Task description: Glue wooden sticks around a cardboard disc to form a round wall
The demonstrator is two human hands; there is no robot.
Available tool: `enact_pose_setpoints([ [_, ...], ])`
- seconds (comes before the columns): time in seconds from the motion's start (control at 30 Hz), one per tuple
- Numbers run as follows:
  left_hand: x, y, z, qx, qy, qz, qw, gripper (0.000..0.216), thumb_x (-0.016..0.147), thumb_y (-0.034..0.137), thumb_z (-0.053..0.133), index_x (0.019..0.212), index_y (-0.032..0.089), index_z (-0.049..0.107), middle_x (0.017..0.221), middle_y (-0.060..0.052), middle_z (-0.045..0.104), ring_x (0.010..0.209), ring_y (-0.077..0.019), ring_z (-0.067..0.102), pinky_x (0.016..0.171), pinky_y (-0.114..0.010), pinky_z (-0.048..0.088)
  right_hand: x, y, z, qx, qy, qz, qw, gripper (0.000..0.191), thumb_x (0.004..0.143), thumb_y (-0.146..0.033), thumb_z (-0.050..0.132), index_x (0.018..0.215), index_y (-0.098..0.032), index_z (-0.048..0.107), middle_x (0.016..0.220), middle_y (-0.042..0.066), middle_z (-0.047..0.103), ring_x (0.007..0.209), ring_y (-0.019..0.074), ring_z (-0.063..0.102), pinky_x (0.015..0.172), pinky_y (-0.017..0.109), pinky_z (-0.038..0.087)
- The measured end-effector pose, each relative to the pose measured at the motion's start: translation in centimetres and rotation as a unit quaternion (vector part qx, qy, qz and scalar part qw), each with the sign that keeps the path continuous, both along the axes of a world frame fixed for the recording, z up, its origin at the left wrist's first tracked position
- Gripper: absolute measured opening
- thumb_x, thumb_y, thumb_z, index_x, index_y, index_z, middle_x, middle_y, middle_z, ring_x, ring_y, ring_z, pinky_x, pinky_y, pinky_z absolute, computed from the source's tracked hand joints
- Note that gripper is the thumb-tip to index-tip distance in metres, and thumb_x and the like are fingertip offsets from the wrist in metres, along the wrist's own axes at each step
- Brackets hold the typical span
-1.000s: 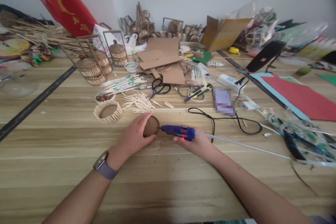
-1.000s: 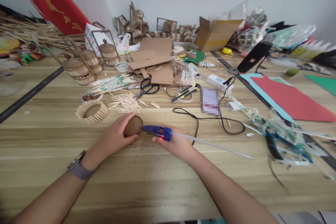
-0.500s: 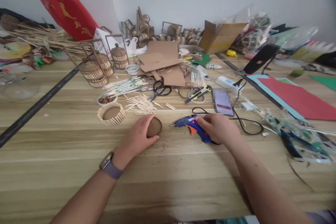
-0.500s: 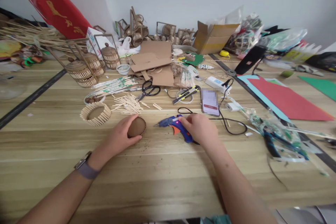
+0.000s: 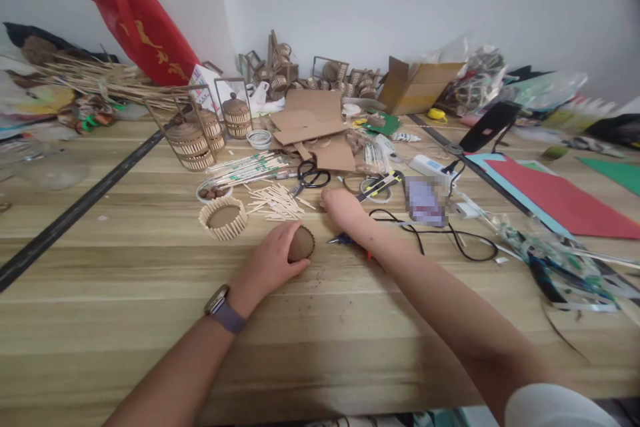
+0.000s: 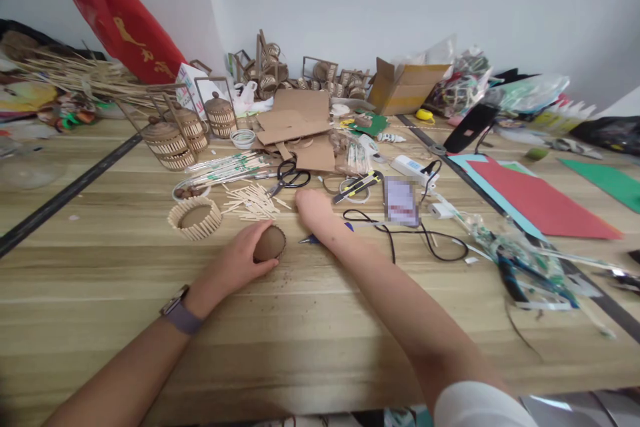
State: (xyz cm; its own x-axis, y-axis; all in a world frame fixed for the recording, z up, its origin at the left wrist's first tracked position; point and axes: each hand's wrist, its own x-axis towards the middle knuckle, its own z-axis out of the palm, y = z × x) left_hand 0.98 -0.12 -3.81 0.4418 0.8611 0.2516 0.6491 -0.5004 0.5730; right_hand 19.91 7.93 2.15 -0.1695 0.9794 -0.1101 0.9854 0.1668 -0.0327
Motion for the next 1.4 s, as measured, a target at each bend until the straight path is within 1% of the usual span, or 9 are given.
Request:
enact_pose_setpoints([
  [0.1,0.0,0.1,0.0,-0.001,0.002,-0.009,1.000,0.070,0.078,0.026,0.070,0.141,0.018,0.040,0.145,-0.017,0.050,0.136,-0.0323,0.046,0.114,-0.055,0.038,-0.1,0.4,0.0,-0.005,0.009,-0.008,1.000,0.027,0.088,-0.006,0.053,0.108,-0.002,0.070,0.106,0.026,0.072,0.104,0.0292,0.069,0.085,0.030,0.049],
  [0.2,0.0,0.1,0.0,0.004,-0.002,-0.009,1.000,0.070,0.077,0.026,0.070,0.140,0.020,0.040,0.144,-0.016,0.051,0.135,-0.0322,0.047,0.114,-0.056,0.038,0.3,0.0,0.7,-0.006,0.037,-0.008,0.999,0.023,0.088,-0.009,0.053,0.101,-0.004,0.072,0.102,0.024,0.073,0.099,0.0280,0.069,0.083,0.030,0.049],
  [0.37,0.0,0.1,0.0,-0.003,0.000,-0.003,1.000,0.071,0.078,0.027,0.071,0.141,0.018,0.039,0.145,-0.016,0.050,0.136,-0.0319,0.047,0.114,-0.055,0.038,1.0,-3.0,1.9,0.010,0.133,0.040,0.990,0.023,0.090,-0.013,0.052,0.109,-0.014,0.066,0.095,0.007,0.074,0.086,0.0153,0.067,0.074,0.021,0.046],
  [0.4,0.0,0.1,0.1,-0.006,0.002,-0.001,1.000,0.071,0.077,0.027,0.071,0.141,0.018,0.040,0.145,-0.016,0.050,0.136,-0.0318,0.047,0.114,-0.054,0.039,1.1,-3.8,2.0,0.004,0.171,0.054,0.984,0.020,0.090,-0.016,0.053,0.106,-0.015,0.065,0.090,0.004,0.073,0.080,0.0132,0.066,0.070,0.020,0.045],
  [0.5,-0.1,0.1,0.2,-0.015,-0.002,-0.002,1.000,0.072,0.076,0.027,0.072,0.140,0.018,0.041,0.144,-0.016,0.051,0.135,-0.0320,0.048,0.113,-0.054,0.040,1.3,-6.2,1.7,-0.040,0.326,0.092,0.940,0.009,0.087,-0.020,0.056,0.091,-0.017,0.063,0.070,-0.002,0.064,0.063,0.0115,0.058,0.059,0.020,0.041],
  [0.57,-0.1,0.1,0.3,-0.016,-0.008,-0.003,1.000,0.073,0.076,0.027,0.073,0.141,0.020,0.041,0.144,-0.015,0.051,0.134,-0.0320,0.048,0.112,-0.054,0.041,1.5,-7.2,1.4,-0.069,0.370,0.111,0.920,0.006,0.084,-0.019,0.057,0.083,-0.018,0.063,0.065,-0.004,0.060,0.060,0.0112,0.053,0.057,0.020,0.038],
  [0.73,-0.2,0.2,0.2,-0.012,-0.017,-0.007,1.000,0.075,0.074,0.025,0.073,0.141,0.024,0.040,0.144,-0.013,0.052,0.133,-0.0322,0.049,0.111,-0.056,0.041,1.5,-7.8,1.3,-0.118,0.353,0.140,0.918,0.009,0.079,-0.012,0.056,0.076,-0.018,0.063,0.063,-0.005,0.057,0.058,0.0106,0.049,0.057,0.021,0.035],
  [1.03,-0.2,0.2,0.2,-0.015,-0.025,-0.002,1.000,0.073,0.074,0.028,0.073,0.140,0.024,0.043,0.143,-0.013,0.053,0.132,-0.0336,0.051,0.112,-0.056,0.041,0.8,-8.0,1.6,-0.111,0.301,0.154,0.935,0.012,0.077,-0.006,0.058,0.077,-0.017,0.063,0.064,-0.005,0.058,0.057,0.0097,0.046,0.057,0.021,0.034],
  [1.4,-0.2,0.1,0.2,-0.009,-0.011,0.002,1.000,0.073,0.075,0.027,0.073,0.140,0.022,0.042,0.143,-0.014,0.052,0.133,-0.0333,0.050,0.111,-0.054,0.042,0.5,-8.1,0.9,-0.109,0.302,0.157,0.934,0.010,0.080,-0.008,0.060,0.078,-0.017,0.064,0.068,-0.002,0.064,0.059,0.0113,0.053,0.059,0.022,0.036],
])
